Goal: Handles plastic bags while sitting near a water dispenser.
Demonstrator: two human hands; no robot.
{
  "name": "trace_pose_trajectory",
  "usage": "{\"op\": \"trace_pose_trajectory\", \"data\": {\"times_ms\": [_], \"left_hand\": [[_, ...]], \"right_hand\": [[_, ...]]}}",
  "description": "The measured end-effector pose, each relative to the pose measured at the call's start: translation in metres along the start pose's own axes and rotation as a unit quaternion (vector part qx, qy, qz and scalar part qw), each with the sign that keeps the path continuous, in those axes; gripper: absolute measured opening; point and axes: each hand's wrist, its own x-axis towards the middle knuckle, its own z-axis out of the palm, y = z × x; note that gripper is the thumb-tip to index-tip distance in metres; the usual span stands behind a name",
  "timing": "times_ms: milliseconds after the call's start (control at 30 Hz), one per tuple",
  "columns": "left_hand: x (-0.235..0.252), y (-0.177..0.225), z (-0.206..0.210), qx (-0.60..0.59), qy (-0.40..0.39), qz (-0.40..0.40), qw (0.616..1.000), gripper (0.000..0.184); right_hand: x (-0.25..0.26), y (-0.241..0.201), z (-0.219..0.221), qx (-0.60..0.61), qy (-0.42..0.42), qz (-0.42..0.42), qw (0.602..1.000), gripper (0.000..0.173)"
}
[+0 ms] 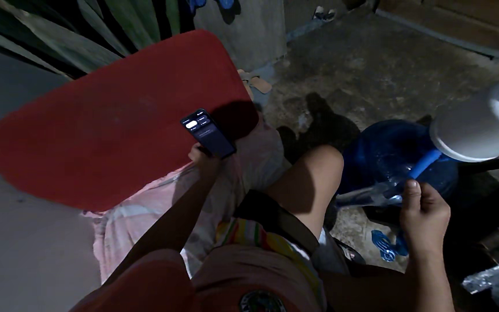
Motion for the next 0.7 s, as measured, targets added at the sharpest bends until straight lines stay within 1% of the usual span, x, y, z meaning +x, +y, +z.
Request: {"op": "trace_pose_trajectory", "data": {"times_ms": [33,100,167,233,300,400,433,533,600,700], "left_hand": [[0.001,-0.001,0.001,0.004,0.004,0.003,1.0,0.075],[0.004,-0.004,0.004,0.002,0.027,0.019,0.999,0.065],[0.003,0.0,0.0,-0.012,0.022,0.011,1.0,0.052],[0.002,0.001,-0.003,-0.034,0.015,0.011,0.999,0.048],[0.001,-0.001,-0.004,-0.048,0.011,0.013,0.999,0.051],[0.005,-0.01,-0.001,-0.038,0.005,0.014,0.999,0.065],[0.006,-0.012,0.0,-0.031,0.001,0.019,0.999,0.067],[0.005,-0.011,0.0,-0.019,-0.006,0.029,0.999,0.066],[0.004,-0.011,0.001,-0.015,-0.002,0.028,0.999,0.068],[0.007,-0.018,0.005,-0.029,0.016,0.057,0.998,0.072]], "right_hand": [[0.0,0.001,0.0,0.001,0.001,0.0,1.0,0.039],[0.0,0.002,0.0,0.001,-0.001,-0.001,1.0,0.039],[0.0,0.004,0.0,-0.003,-0.004,-0.003,1.0,0.04],[0.0,0.003,0.0,-0.006,-0.001,-0.002,1.0,0.04],[0.001,0.0,0.0,-0.007,-0.002,0.003,1.0,0.039],[0.0,0.0,0.0,0.003,-0.002,0.004,1.0,0.039],[0.0,0.0,0.0,0.001,-0.003,0.004,1.0,0.039],[0.0,0.001,-0.001,-0.005,-0.006,-0.003,1.0,0.04],[0.0,0.001,0.0,-0.007,-0.005,-0.004,1.0,0.04],[0.0,0.002,0.0,-0.006,-0.003,-0.004,1.0,0.04]]}}
